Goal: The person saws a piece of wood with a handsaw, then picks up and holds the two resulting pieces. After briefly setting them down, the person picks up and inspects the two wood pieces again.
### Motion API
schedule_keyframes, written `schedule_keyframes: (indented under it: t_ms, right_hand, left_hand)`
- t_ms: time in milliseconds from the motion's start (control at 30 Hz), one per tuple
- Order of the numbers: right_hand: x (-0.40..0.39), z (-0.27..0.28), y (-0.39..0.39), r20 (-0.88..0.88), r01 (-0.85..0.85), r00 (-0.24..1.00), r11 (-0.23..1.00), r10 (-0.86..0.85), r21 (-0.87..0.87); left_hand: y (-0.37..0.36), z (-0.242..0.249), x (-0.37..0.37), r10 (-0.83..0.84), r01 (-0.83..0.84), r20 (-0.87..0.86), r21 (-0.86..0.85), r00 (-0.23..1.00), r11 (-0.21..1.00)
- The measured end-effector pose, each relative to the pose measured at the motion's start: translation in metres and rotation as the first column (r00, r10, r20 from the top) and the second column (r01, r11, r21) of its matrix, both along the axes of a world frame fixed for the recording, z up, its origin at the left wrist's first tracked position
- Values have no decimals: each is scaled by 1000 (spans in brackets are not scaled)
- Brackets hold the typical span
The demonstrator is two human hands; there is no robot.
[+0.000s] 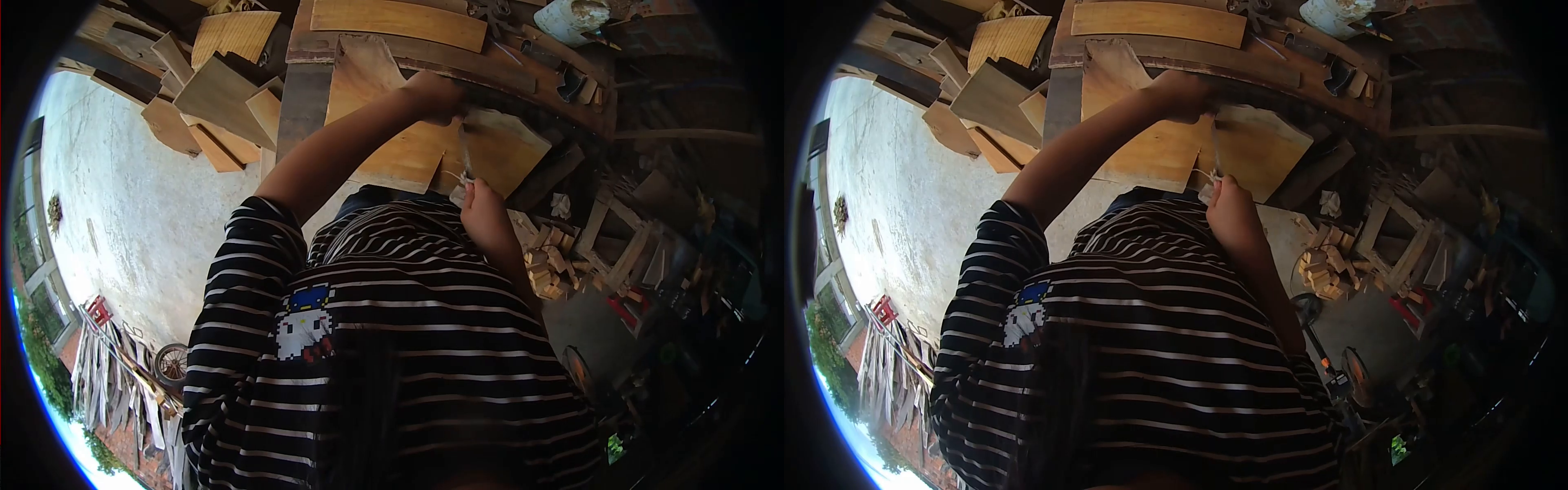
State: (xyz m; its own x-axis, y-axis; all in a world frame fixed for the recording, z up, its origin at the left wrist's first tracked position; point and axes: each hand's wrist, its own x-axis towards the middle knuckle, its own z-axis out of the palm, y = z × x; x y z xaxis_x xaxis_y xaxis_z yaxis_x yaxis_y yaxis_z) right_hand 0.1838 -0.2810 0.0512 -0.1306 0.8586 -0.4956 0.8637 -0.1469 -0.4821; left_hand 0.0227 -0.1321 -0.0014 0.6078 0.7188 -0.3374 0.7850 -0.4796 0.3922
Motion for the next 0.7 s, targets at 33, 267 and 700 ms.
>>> schedule_keyframes:
  t_ms: [33, 267, 700]
  right_hand:
    - [-2, -2, -3, 18, 15, 1000, 1000, -15, -1]
    - [21, 23, -28, 31, -6, 999, 995, 9, -99]
    - [19, 20, -29, 40, 154, 988, 981, -151, -114]
  left_hand:
    - [0, 0, 1, 0, 0, 3, -2, 1000, 1000]
    - [15, -20, -2, -33, 30, -121, -29, 992, 999]
    - [13, -28, -8, 2, -3, -90, -12, 996, 1000]
